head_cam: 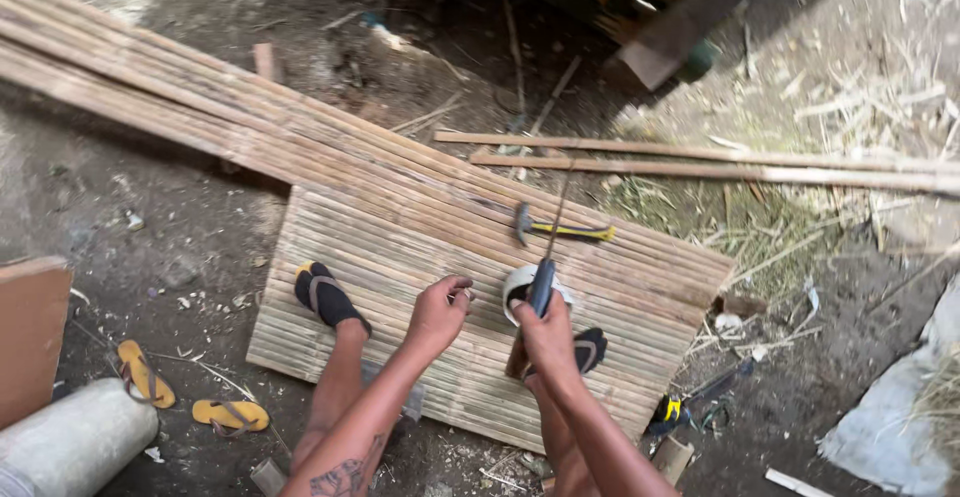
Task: The person assembles a bamboo mat by nailing thin bamboo strips to a larger bamboo base using a hammer and nails. They then use a hand saw to trim the excess length of the attached strips.
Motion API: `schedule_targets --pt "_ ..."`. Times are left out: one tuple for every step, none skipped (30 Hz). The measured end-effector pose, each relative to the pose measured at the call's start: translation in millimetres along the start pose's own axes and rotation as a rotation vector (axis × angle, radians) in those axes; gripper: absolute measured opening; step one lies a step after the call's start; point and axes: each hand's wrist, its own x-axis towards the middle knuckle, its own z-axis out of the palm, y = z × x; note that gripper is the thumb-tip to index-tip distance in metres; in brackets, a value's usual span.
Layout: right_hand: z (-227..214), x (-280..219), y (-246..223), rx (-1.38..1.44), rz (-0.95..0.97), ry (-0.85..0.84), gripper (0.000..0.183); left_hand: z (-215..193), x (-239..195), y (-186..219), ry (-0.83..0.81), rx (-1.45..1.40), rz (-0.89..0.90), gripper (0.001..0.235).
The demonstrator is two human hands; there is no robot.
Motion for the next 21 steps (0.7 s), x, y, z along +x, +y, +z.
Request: schedule_targets --pt "28.4 -7.7 -9.1 0.04 -0.008 -0.044 0.019 -23.5 0.0 -4.7 0.009 -0.017 -0.005 0.031" --pt "57.4 -11.5 -17.2 0.08 -0.015 -0.089 0.02 -47.8 3.2 -9.5 0.018 -0.034 -0.01 0.031" --pt "90.4 -22.4 -23.4 0.124 0.0 -0.127 0.021 -78.0 6.0 -15.8 0.019 -0.089 -0.002 0.03" --pt "122.5 -30.1 -29.2 0.105 0.019 -0.133 0.02 -108.4 14.5 -20.7 0.022 -0.143 0.007 0.03" --pt "151.6 -38.9 -32.0 0.09 0.043 -0.148 0.019 -138.1 14.3 -28.3 0.033 -0.193 0.008 0.03" --pt "179.4 -49.9 -34.5 0.074 0.066 -0.164 0.018 -165.9 6.0 -36.6 0.041 -0.189 -0.03 0.029" --pt "212.4 -47.8 -42.8 0.07 0.043 -0.157 0.02 -197.8 14.5 -38.5 0.05 -0.183 -0.034 0.029" --pt "243.5 -45.8 -52.5 0.067 0.02 -0.151 0.021 -230.0 23.7 -39.1 0.059 -0.177 -0.038 0.029" --pt "273.6 -43.9 -61.1 0.068 0.001 -0.147 0.022 -263.2 33.8 -40.1 0.052 -0.112 -0.044 0.029" --pt "302.2 -38.1 -70.4 0.056 -0.034 -0.13 0.023 -296.0 46.2 -41.1 0.044 -0.046 -0.05 0.029" --pt "326.8 -50.3 -72.6 0.037 -0.035 -0.116 0.024 -325.1 40.6 -49.6 0.024 0.02 -0.09 0.03" --pt "348.1 -61.9 -73.7 0.018 -0.036 -0.102 0.024 -352.5 38.6 -58.1 0.078 0.036 -0.045 0.029" --pt "363.8 -65.6 -77.7 0.019 -0.017 -0.101 0.025 -374.3 48.5 -62.8 0.124 0.051 0.02 0.029" --pt "376.3 -67.3 -79.8 0.021 0.002 -0.101 0.025 -389.6 55.4 -68.2 0.169 0.065 0.085 0.028" --pt "388.6 -59.0 -88.3 0.027 0.004 -0.1 0.026 -403.9 67.7 -68.5 0.163 0.084 0.076 0.028" --pt "397.8 -52.4 -108.3 0.076 -0.02 -0.122 0.029 -418.1 78.6 -64.3 0.158 0.103 0.067 0.028" --pt "402.7 -53.0 -127.2 0.123 -0.032 -0.141 0.033 -427.6 81.1 -62.6 0.144 0.122 0.048 0.028" --pt "407.6 -52.1 -142.7 0.169 -0.044 -0.159 0.037 -435.3 85.5 -63.3 0.116 0.088 0.001 0.028" --pt "409.7 -50.9 -158.0 0.095 -0.092 -0.158 0.037 -438.7 90.2 -65.5 0.088 0.051 -0.047 0.028" --pt "411.3 -51.5 -170.8 0.021 -0.14 -0.158 0.038 -440.0 92.8 -70.2 0.06 0.015 -0.096 0.028" --pt "415.5 -49.0 -183.6 -0.053 -0.198 -0.168 0.039 -442.9 97.7 -75.7 0.05 -0.057 -0.121 0.028"
